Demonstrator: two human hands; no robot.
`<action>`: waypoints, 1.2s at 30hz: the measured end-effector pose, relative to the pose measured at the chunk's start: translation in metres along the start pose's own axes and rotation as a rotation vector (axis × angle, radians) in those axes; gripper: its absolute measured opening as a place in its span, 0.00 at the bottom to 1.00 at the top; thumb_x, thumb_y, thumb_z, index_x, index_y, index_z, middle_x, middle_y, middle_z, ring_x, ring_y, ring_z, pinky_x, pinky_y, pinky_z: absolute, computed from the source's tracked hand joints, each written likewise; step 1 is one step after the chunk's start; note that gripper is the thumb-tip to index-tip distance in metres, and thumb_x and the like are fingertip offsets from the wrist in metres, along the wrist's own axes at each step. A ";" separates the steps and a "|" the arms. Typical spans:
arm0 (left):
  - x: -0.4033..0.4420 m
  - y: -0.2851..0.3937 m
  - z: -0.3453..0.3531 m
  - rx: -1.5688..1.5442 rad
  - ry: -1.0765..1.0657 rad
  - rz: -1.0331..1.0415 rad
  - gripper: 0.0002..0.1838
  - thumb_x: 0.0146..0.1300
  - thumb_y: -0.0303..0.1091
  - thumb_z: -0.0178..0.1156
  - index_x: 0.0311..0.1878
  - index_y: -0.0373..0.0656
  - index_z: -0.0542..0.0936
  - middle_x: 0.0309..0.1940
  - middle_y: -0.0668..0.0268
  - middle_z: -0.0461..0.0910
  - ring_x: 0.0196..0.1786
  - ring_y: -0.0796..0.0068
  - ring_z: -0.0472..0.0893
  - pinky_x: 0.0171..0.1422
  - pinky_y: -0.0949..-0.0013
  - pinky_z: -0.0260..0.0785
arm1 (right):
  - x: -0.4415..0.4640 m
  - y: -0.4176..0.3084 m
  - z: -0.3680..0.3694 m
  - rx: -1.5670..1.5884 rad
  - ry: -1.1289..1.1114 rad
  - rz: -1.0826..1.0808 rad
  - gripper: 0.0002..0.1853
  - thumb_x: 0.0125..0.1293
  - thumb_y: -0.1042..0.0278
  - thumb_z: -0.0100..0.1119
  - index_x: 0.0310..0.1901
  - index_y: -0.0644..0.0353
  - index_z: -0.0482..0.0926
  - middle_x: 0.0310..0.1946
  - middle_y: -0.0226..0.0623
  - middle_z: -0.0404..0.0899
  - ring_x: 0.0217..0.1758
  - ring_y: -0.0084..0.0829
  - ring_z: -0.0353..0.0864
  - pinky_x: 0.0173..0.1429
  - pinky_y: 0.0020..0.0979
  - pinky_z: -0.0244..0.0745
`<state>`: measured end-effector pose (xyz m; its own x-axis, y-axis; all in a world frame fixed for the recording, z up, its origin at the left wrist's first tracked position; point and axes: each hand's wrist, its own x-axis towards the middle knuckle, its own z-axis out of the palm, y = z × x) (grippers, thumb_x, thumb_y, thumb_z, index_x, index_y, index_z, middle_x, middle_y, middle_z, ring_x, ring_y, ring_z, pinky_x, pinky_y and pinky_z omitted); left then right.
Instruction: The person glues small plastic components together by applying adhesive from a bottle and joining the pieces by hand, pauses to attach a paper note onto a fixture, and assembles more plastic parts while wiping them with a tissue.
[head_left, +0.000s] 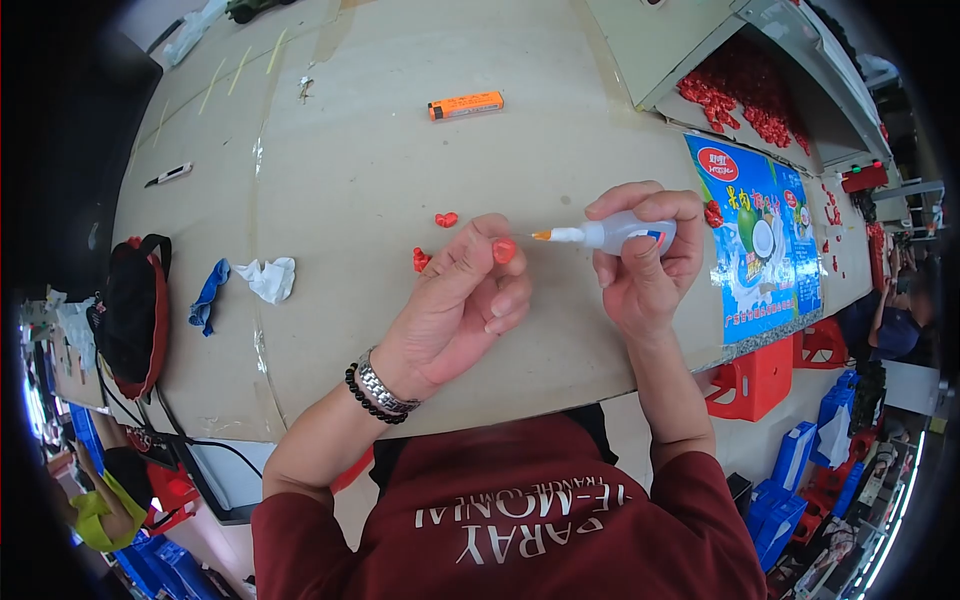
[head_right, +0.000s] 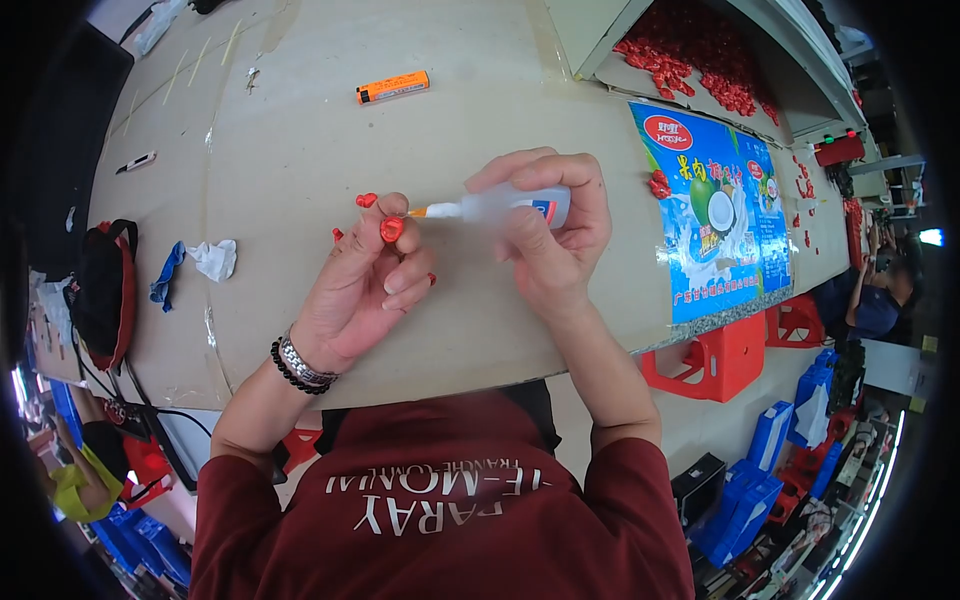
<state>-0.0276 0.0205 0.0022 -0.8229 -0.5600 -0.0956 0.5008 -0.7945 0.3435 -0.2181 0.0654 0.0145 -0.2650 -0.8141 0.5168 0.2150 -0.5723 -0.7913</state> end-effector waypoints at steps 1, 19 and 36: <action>0.000 -0.001 0.001 -0.009 0.029 0.001 0.14 0.69 0.47 0.56 0.48 0.48 0.75 0.36 0.71 0.78 0.29 0.79 0.69 0.30 0.75 0.59 | -0.001 0.000 0.000 -0.064 -0.013 -0.072 0.10 0.67 0.69 0.59 0.44 0.59 0.68 0.41 0.49 0.80 0.26 0.18 0.74 0.21 0.15 0.63; 0.003 -0.009 -0.008 -0.050 0.014 0.015 0.11 0.71 0.43 0.55 0.49 0.50 0.75 0.34 0.73 0.76 0.29 0.81 0.68 0.29 0.76 0.60 | -0.007 -0.012 0.003 -0.456 -0.151 -0.318 0.12 0.55 0.80 0.67 0.38 0.63 0.73 0.35 0.49 0.82 0.37 0.34 0.82 0.33 0.27 0.74; 0.003 -0.009 -0.007 -0.038 0.014 0.009 0.10 0.72 0.41 0.54 0.49 0.48 0.75 0.35 0.71 0.76 0.28 0.80 0.67 0.29 0.77 0.60 | -0.008 -0.012 0.005 -0.487 -0.155 -0.307 0.13 0.55 0.81 0.67 0.38 0.62 0.73 0.34 0.48 0.82 0.36 0.35 0.82 0.32 0.28 0.74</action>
<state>-0.0329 0.0243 -0.0081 -0.8145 -0.5705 -0.1054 0.5186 -0.7974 0.3086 -0.2136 0.0786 0.0213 -0.0983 -0.6441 0.7586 -0.3158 -0.7027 -0.6376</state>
